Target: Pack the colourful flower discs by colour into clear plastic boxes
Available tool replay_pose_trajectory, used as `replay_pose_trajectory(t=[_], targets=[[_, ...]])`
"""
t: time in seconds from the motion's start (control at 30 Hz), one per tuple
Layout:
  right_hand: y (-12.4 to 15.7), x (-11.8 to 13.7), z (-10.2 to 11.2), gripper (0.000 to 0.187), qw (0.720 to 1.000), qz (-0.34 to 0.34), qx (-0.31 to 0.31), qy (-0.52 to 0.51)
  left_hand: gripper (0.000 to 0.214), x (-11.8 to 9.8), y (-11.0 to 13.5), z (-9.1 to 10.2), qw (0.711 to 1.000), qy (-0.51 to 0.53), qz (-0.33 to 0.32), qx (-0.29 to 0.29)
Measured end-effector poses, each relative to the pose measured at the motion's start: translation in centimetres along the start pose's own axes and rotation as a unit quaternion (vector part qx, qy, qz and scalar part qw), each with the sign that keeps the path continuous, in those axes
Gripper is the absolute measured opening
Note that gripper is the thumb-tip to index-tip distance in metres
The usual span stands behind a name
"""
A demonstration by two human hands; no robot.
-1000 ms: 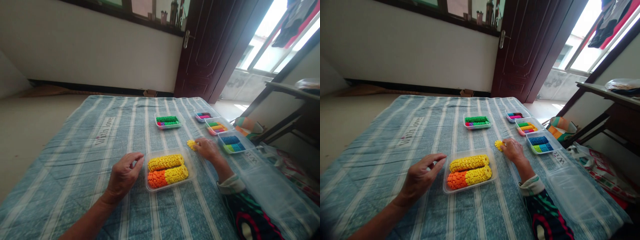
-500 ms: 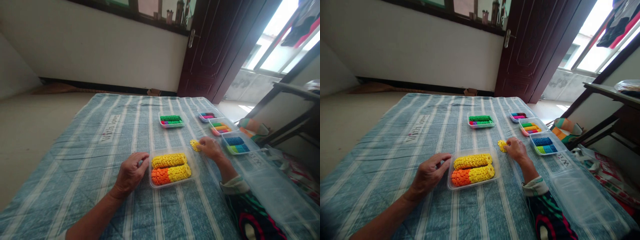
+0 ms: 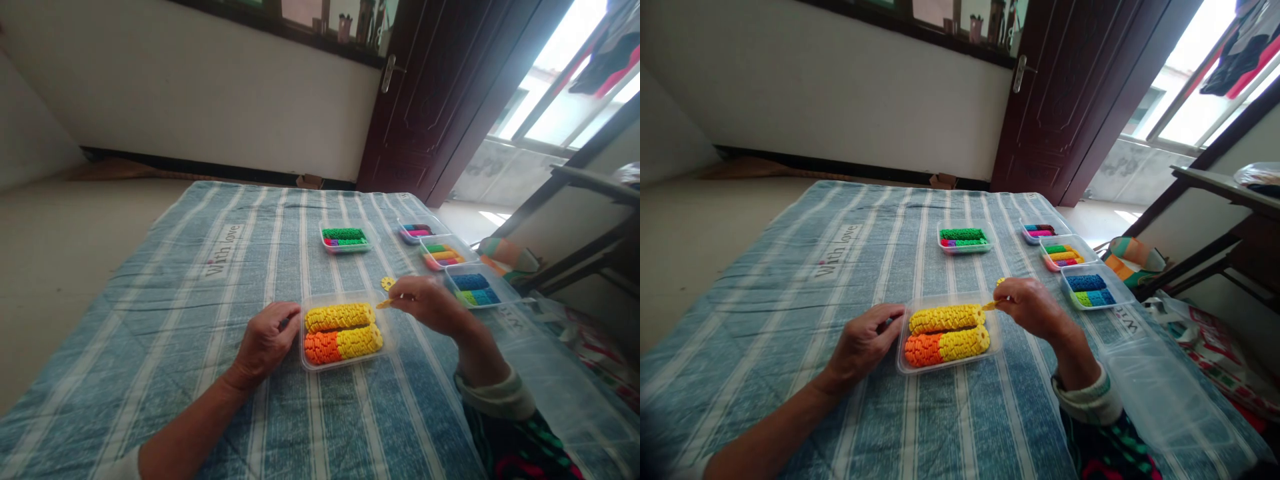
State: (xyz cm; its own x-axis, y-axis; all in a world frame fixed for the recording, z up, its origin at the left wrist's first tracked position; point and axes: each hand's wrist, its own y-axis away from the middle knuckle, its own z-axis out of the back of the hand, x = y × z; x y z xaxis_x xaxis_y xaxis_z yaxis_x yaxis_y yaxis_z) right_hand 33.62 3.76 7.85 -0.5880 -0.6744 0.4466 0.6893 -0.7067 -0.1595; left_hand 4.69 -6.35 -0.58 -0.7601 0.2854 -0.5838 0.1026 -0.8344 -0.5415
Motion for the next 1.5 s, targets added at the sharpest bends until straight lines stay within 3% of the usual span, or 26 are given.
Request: replay_pose_trajectory(t=[0.17,0.4,0.6,0.7,0.83,0.97,1.27,1.5], targets=[[-1.1,2.4,-0.3,0.022,0.981,0.057,0.090,0.160,0.022,-0.1,0.1,-0.1,1.000,0.001,-0.003,-0.003],[-2.9,4.7,-0.4,0.023,0.934,0.129,0.185,0.278,0.021,0.1,0.2,-0.3,1.000,0.006,-0.002,0.008],[-3.6,4.8,-2.1,0.016,0.900,0.166,0.206,0.347,0.021,0.0,0.3,-0.2,0.999,0.008,0.011,0.037],[-3.6,4.5,-1.9,0.018,0.907,0.152,0.200,0.338,0.021,-0.1,0.3,-0.1,0.999,0.009,0.015,0.045],[-3.2,4.0,-0.1,0.025,0.938,0.115,0.166,0.280,0.020,-0.3,0.2,0.0,0.999,0.015,0.020,0.048],[-2.5,3.8,1.3,0.026,0.952,0.130,0.196,0.197,0.021,-0.5,0.1,0.1,0.998,0.016,0.020,0.050],[-1.3,4.6,-0.5,0.036,0.929,0.145,0.282,0.188,0.020,-0.4,0.2,0.1,0.998,0.008,0.019,0.051],[-1.0,4.1,-0.4,0.036,0.955,0.119,0.223,0.153,0.021,-0.4,0.2,0.0,0.999,0.006,0.016,0.047]])
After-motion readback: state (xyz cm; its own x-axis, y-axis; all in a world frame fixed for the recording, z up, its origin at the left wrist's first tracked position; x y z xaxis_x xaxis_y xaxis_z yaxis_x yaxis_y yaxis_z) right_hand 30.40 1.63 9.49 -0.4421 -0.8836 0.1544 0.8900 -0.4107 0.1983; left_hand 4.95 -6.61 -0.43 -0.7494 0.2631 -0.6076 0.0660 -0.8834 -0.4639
